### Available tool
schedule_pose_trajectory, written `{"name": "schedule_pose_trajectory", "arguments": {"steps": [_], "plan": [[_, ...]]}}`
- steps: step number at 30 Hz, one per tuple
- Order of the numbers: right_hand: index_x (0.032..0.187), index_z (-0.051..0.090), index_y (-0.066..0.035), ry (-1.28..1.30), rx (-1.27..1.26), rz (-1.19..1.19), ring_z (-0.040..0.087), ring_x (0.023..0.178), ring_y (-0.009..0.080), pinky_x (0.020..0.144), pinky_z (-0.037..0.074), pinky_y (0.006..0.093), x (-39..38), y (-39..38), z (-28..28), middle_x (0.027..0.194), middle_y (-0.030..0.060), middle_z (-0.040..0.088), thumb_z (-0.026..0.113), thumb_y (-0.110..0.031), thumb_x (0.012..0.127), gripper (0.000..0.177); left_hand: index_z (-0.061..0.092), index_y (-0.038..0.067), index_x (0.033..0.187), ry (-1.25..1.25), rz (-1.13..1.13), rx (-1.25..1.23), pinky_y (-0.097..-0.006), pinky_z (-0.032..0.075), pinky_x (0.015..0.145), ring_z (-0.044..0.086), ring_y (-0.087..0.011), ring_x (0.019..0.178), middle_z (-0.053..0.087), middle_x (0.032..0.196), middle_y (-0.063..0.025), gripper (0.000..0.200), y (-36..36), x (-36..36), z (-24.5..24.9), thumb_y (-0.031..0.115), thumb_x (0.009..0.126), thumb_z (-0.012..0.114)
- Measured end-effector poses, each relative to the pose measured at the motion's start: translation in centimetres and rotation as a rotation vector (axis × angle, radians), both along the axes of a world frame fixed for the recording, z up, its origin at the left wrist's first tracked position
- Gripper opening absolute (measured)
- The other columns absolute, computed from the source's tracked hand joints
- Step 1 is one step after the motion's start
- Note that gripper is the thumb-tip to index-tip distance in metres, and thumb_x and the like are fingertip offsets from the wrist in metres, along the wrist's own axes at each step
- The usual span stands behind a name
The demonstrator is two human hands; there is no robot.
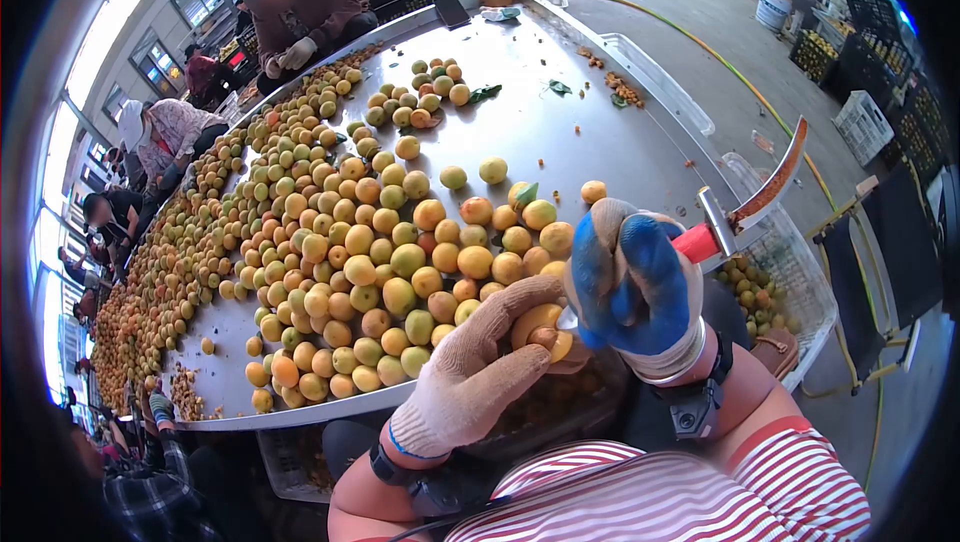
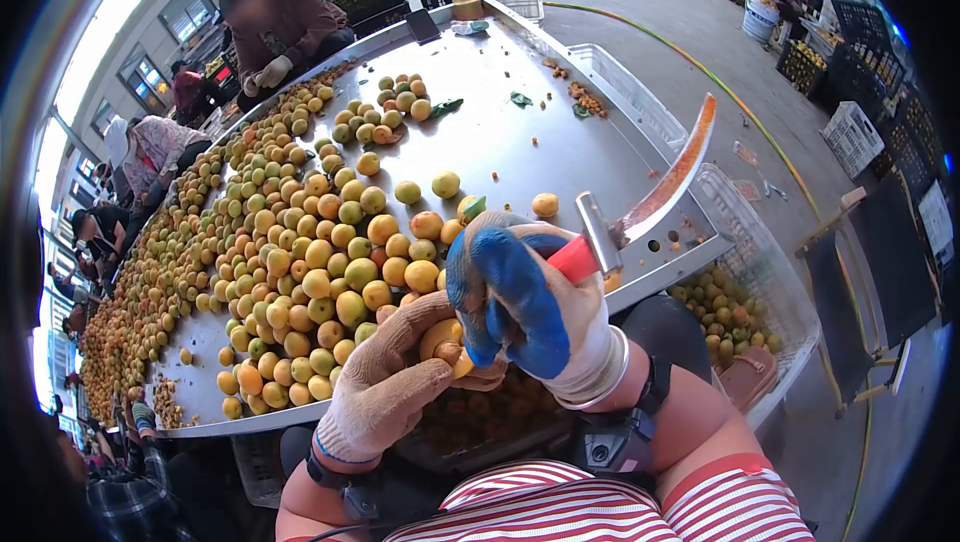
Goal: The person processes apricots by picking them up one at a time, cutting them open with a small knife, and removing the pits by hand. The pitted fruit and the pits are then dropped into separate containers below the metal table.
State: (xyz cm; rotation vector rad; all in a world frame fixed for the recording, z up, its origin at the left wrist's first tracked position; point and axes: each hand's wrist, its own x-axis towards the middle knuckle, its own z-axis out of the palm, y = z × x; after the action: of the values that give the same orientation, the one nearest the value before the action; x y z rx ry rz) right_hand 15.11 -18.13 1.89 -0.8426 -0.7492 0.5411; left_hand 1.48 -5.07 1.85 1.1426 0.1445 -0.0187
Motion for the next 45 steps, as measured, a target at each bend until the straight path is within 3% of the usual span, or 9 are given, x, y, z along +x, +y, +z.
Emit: {"name": "schedule_pose_trajectory", "arguments": {"steps": [19,21,23,26,28,36,40,43,45], "plan": [[0.095,0.06,-0.001,0.43,-0.054,-0.053,0.05,0.06,0.0076,0.053,0.04,0.0209,-1.4,1.6,-3.1,0.073,-0.0005,0.052,0.061,-0.005,0.096,0.004,0.039,-0.004,0.147,-0.204,0.251,0.824,-0.0344,0.048,0.098,0.063,-0.0247,0.116,0.063,0.125,-0.0181,0.055,-1.7,0.6,-4.3,-0.007,0.094,0.052],[0.094,0.06,-0.004,0.346,-0.121,-0.128,0.052,0.061,0.0086,0.054,0.041,0.0212,-1.1,2.1,-4.6,0.073,-0.0016,0.053,0.065,-0.003,0.091,0.006,0.04,-0.003,0.145,-0.219,0.248,0.965,-0.0367,0.049,0.097,0.063,-0.0309,0.114,0.063,0.122,-0.0196,0.053,-1.8,0.7,-4.0,-0.008,0.094,0.052],[0.092,0.059,-0.005,-0.711,-0.253,-0.763,0.054,0.062,0.0092,0.054,0.041,0.021,-0.5,2.7,-6.0,0.074,-0.0018,0.054,0.066,0.001,0.086,0.011,0.042,-0.002,0.144,-0.239,0.263,0.936,-0.039,0.049,0.096,0.062,-0.036,0.112,0.063,0.12,-0.0212,0.051,-1.5,1.0,-4.6,-0.007,0.094,0.051],[0.082,0.057,-0.005,-0.174,-0.261,-0.361,0.051,0.055,0.0108,0.05,0.041,0.0225,0.1,2.0,-4.0,0.069,-0.0003,0.052,0.063,-0.019,0.095,0.019,0.043,-0.002,0.143,-0.29,0.247,1.003,-0.0363,0.051,0.093,0.066,-0.0286,0.103,0.064,0.115,-0.0173,0.046,-0.5,1.2,-4.8,-0.002,0.097,0.05],[0.081,0.059,-0.001,0.24,-0.163,0.172,0.055,0.055,0.0094,0.05,0.045,0.022,1.6,1.6,-3.5,0.074,0.0031,0.057,0.053,-0.027,0.104,0.035,0.045,-0.001,0.142,0.055,0.067,0.338,-0.0311,0.051,0.088,0.066,-0.0189,0.092,0.064,0.107,-0.0124,0.041,-0.2,1.3,-3.1,0.004,0.101,0.049],[0.07,0.053,-0.009,0.126,-0.266,0.122,0.048,0.05,0.0085,0.044,0.035,0.0234,1.3,1.8,-2.7,0.06,-0.0012,0.049,0.054,-0.025,0.103,0.037,0.048,0.002,0.138,0.072,0.035,0.153,-0.0246,0.05,0.073,0.06,-0.0097,0.081,0.061,0.098,-0.0037,0.034,-0.1,1.1,-3.2,0.011,0.105,0.047],[0.07,0.052,-0.007,0.086,-0.242,-0.092,0.045,0.051,0.0073,0.046,0.034,0.0221,-0.7,2.7,-4.0,0.059,-0.0016,0.046,0.053,-0.02,0.103,0.035,0.043,0.005,0.145,-0.003,0.148,0.504,-0.0234,0.05,0.068,0.057,-0.0081,0.075,0.058,0.1,-0.0023,0.041,-0.9,0.8,-4.5,0.005,0.104,0.041],[0.07,0.051,-0.006,-0.219,-0.19,-0.266,0.046,0.052,0.0075,0.048,0.034,0.0221,-0.6,3.2,-5.0,0.061,-0.0013,0.047,0.052,-0.017,0.103,0.035,0.04,0.002,0.144,-0.12,0.227,0.807,-0.0471,0.048,0.092,0.055,-0.0476,0.11,0.056,0.114,-0.0276,0.049,-1.0,1.1,-4.3,0.0,0.095,0.046],[0.07,0.05,-0.005,-0.09,-0.154,-0.185,0.045,0.052,0.007,0.048,0.033,0.0233,-0.8,3.2,-4.7,0.063,-0.001,0.047,0.05,-0.015,0.104,0.036,0.04,0.002,0.143,-0.194,0.292,0.885,-0.0473,0.048,0.091,0.055,-0.0475,0.11,0.055,0.116,-0.028,0.049,-1.3,1.5,-5.3,0.001,0.095,0.047]]}}
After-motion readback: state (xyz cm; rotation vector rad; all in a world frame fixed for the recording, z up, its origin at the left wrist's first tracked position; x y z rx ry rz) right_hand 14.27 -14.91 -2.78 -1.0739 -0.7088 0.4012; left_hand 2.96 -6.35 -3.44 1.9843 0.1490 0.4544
